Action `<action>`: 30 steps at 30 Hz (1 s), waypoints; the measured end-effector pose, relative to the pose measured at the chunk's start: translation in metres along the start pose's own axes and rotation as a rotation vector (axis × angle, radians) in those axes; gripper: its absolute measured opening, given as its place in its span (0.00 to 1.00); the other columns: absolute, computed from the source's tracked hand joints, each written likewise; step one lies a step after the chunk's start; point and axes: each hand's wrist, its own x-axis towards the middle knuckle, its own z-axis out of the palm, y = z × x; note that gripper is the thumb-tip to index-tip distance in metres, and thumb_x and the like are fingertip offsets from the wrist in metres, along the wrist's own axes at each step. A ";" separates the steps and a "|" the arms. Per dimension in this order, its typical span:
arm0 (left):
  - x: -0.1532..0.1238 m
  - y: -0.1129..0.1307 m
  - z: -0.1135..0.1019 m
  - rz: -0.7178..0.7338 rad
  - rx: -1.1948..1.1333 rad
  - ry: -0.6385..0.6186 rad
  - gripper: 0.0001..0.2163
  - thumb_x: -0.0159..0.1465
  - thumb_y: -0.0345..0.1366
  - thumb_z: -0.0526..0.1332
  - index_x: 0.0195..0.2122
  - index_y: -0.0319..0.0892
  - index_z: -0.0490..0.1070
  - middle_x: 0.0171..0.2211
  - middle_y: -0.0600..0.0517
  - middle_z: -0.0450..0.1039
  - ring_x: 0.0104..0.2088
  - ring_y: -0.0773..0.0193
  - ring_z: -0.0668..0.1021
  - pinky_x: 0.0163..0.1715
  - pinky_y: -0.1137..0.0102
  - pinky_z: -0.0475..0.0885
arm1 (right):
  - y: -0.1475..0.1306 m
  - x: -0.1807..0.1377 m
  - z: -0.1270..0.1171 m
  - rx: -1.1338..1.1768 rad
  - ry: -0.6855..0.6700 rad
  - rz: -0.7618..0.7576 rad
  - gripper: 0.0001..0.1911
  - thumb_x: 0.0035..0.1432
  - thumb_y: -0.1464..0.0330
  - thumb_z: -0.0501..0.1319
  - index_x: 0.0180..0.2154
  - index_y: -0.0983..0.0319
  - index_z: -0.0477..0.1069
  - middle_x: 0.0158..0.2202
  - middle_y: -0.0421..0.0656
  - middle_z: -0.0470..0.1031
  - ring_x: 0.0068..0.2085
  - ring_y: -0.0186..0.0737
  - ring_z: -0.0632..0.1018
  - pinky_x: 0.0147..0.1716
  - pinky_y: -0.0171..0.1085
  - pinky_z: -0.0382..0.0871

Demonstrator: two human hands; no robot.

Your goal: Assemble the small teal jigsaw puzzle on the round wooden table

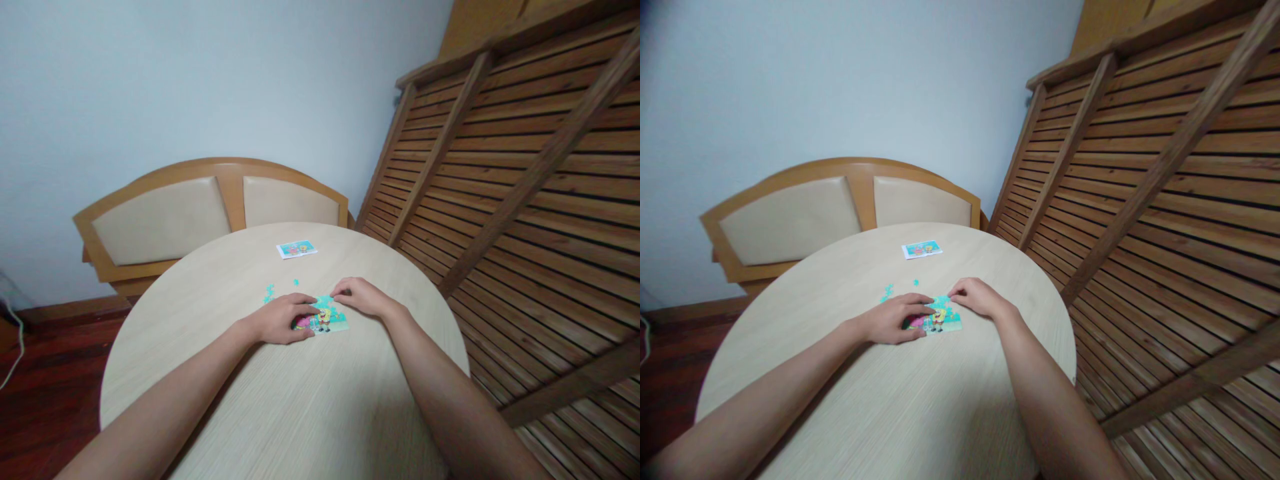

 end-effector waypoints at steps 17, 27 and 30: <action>-0.007 -0.018 -0.003 0.019 -0.001 0.040 0.19 0.68 0.46 0.59 0.54 0.40 0.73 0.55 0.41 0.71 0.55 0.53 0.74 0.58 0.61 0.68 | 0.034 -0.013 -0.016 -0.080 0.085 0.358 0.12 0.52 0.65 0.64 0.36 0.65 0.81 0.34 0.46 0.81 0.34 0.41 0.77 0.36 0.36 0.68; -0.006 -0.015 -0.003 -0.001 0.014 0.018 0.19 0.66 0.44 0.61 0.54 0.41 0.73 0.56 0.41 0.71 0.55 0.53 0.74 0.58 0.61 0.68 | 0.013 -0.010 -0.012 0.044 -0.013 0.420 0.10 0.44 0.71 0.63 0.33 0.65 0.77 0.29 0.42 0.77 0.29 0.36 0.74 0.29 0.33 0.64; -0.006 -0.016 -0.002 -0.004 0.010 0.025 0.19 0.65 0.43 0.61 0.55 0.41 0.73 0.56 0.41 0.70 0.56 0.52 0.74 0.58 0.61 0.68 | 0.014 -0.010 -0.009 0.125 -0.028 0.362 0.12 0.44 0.73 0.62 0.35 0.66 0.76 0.27 0.40 0.75 0.28 0.34 0.72 0.27 0.32 0.63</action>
